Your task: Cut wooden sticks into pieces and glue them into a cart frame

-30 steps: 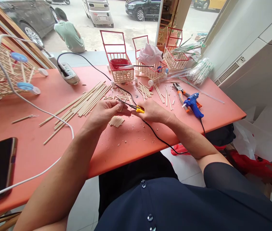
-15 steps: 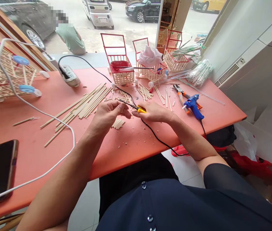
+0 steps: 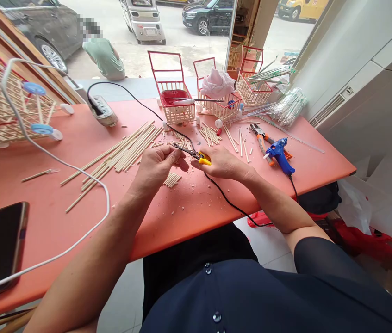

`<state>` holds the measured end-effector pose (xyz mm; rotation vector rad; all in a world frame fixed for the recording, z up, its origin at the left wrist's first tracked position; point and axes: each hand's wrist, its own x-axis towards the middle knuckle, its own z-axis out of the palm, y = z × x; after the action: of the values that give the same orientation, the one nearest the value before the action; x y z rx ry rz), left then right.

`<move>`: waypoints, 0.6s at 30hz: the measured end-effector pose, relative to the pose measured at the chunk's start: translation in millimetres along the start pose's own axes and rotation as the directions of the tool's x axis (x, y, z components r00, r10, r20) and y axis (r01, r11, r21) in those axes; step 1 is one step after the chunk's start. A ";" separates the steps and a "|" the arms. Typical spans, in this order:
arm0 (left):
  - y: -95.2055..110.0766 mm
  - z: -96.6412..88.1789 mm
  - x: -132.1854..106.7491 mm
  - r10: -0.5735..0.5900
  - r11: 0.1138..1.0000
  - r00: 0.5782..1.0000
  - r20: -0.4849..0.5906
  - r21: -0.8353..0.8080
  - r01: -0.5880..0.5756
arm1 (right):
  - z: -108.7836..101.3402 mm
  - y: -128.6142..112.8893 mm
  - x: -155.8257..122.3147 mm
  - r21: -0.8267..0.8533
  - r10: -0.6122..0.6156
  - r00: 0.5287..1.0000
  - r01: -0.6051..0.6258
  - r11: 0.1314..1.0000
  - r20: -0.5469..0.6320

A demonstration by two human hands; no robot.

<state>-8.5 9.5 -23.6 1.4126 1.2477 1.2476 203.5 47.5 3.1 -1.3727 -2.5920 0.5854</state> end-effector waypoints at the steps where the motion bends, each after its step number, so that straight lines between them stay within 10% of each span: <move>1: -0.3 0.8 0.0 0.005 1.000 1.000 -0.009 0.023 -0.004 | 0.6 0.1 0.1 -0.006 0.001 1.000 -0.001 1.000 -0.005; 11: -0.6 13.8 -0.6 0.151 0.936 0.974 -0.170 0.341 -0.086 | -1.1 5.9 3.1 0.089 0.020 0.998 -0.025 0.996 0.053; 18: 2.6 4.4 -1.0 0.091 0.990 0.995 -0.044 -0.108 -0.095 | -3.5 16.6 4.2 0.432 -0.109 0.993 0.076 0.899 0.053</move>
<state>-3.8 8.2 -21.8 1.3856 1.1318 1.3918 214.8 60.3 -0.6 -1.0932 -2.3645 1.1314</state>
